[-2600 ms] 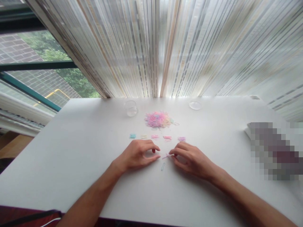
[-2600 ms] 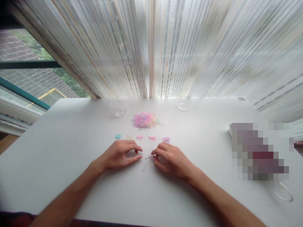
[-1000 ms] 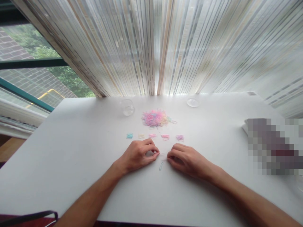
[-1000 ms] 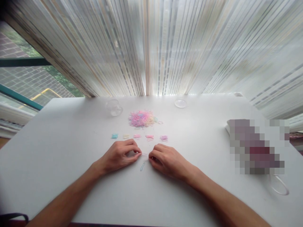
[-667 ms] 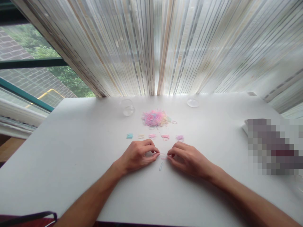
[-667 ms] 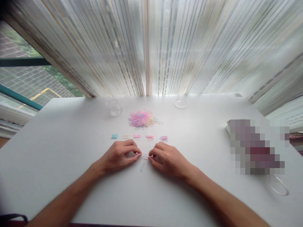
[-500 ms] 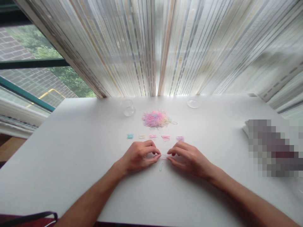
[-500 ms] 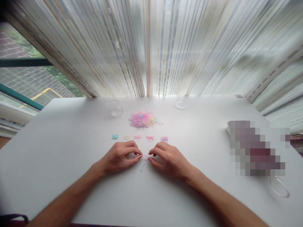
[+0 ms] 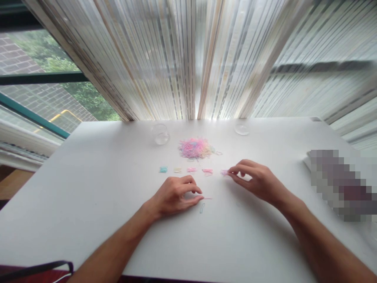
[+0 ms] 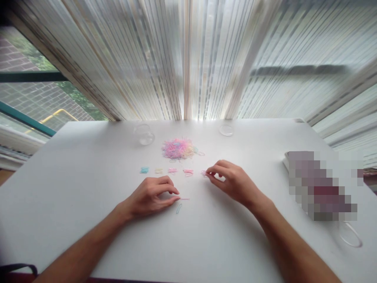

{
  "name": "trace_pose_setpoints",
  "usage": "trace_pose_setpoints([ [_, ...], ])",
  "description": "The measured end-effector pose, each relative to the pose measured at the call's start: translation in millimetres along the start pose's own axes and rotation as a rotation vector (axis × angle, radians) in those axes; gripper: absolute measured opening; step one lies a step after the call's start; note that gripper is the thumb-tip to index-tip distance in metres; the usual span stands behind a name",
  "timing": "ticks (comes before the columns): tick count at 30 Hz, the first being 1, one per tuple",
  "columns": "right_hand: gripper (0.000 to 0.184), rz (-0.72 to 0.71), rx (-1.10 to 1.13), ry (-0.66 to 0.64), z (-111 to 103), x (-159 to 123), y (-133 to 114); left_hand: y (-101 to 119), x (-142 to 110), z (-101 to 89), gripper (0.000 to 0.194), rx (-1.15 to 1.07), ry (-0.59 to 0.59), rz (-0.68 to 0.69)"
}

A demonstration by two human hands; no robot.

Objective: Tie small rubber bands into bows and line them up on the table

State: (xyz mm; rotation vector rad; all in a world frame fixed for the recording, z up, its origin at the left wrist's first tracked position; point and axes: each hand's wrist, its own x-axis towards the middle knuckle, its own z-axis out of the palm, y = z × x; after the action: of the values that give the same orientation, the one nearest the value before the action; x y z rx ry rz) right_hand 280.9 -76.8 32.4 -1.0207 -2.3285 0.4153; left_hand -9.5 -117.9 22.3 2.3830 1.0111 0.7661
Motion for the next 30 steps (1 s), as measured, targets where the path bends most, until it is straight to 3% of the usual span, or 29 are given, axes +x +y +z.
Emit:
trace_pose_setpoints([
  [4, 0.02, 0.079, -0.042, -0.047, -15.0, 0.1, 14.7, 2.0, -1.0, 0.0, 0.009, -0.002, -0.058, -0.011],
  [12, 0.017, 0.109, -0.015, -0.176, -14.0, -3.5, 15.5, 0.2, -1.9, 1.2, 0.01, 0.012, -0.057, -0.013],
  [30, 0.018, 0.152, -0.006, -0.222, -12.6, -2.3, 9.2, 0.7, -0.7, 0.0, 0.012, -0.001, -0.087, -0.036],
])
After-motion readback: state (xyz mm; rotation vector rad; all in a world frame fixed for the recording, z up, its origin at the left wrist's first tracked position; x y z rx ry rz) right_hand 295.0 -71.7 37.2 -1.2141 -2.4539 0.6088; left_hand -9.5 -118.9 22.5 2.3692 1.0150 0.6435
